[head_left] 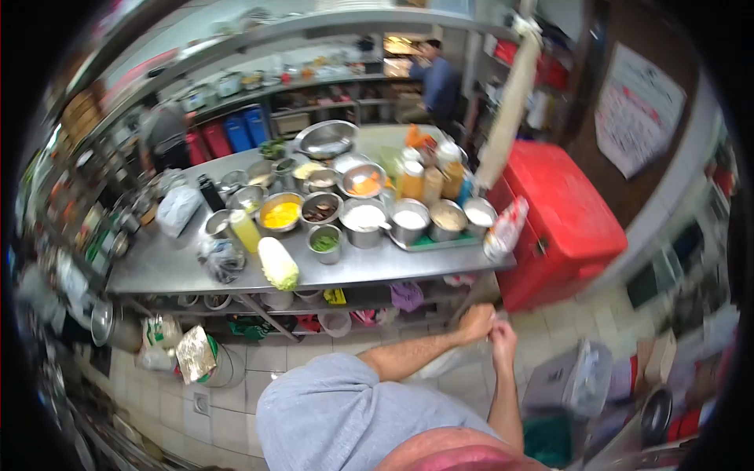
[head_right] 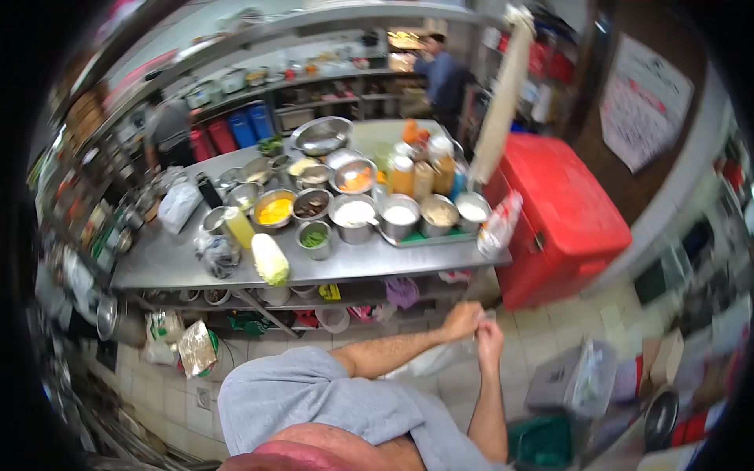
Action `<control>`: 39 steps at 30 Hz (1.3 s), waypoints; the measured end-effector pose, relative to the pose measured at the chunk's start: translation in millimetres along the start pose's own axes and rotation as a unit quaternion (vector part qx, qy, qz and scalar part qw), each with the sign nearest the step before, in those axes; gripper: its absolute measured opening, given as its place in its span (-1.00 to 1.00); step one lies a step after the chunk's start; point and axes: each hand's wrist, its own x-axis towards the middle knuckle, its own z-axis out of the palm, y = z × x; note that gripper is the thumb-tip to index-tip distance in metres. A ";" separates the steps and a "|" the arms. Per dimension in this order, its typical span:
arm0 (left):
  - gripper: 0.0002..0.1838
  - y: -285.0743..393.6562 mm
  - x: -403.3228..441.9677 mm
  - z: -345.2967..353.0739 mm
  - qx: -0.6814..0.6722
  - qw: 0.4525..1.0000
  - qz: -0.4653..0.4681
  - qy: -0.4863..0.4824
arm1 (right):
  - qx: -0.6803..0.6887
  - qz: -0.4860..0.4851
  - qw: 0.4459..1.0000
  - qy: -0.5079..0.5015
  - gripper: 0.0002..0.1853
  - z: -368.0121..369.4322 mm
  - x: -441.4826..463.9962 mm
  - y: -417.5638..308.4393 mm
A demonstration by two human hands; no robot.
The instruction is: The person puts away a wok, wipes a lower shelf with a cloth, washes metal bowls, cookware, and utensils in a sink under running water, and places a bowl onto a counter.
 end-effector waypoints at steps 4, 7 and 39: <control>-0.86 45.3 -0.7 -6.6 -0.006 0.996 0.086 -0.004 | -0.178 -0.114 0.977 -0.038 -0.72 -2.5 13.4 -15.4; -0.86 65.8 -4.4 1.3 0.016 0.991 0.135 -0.013 | -0.389 -0.152 0.899 -0.131 -0.82 -49.4 40.1 56.9; -0.39 227.3 54.3 -138.5 -0.081 0.850 0.520 -0.002 | -0.548 -0.376 0.684 0.300 -0.24 -93.2 71.1 -218.3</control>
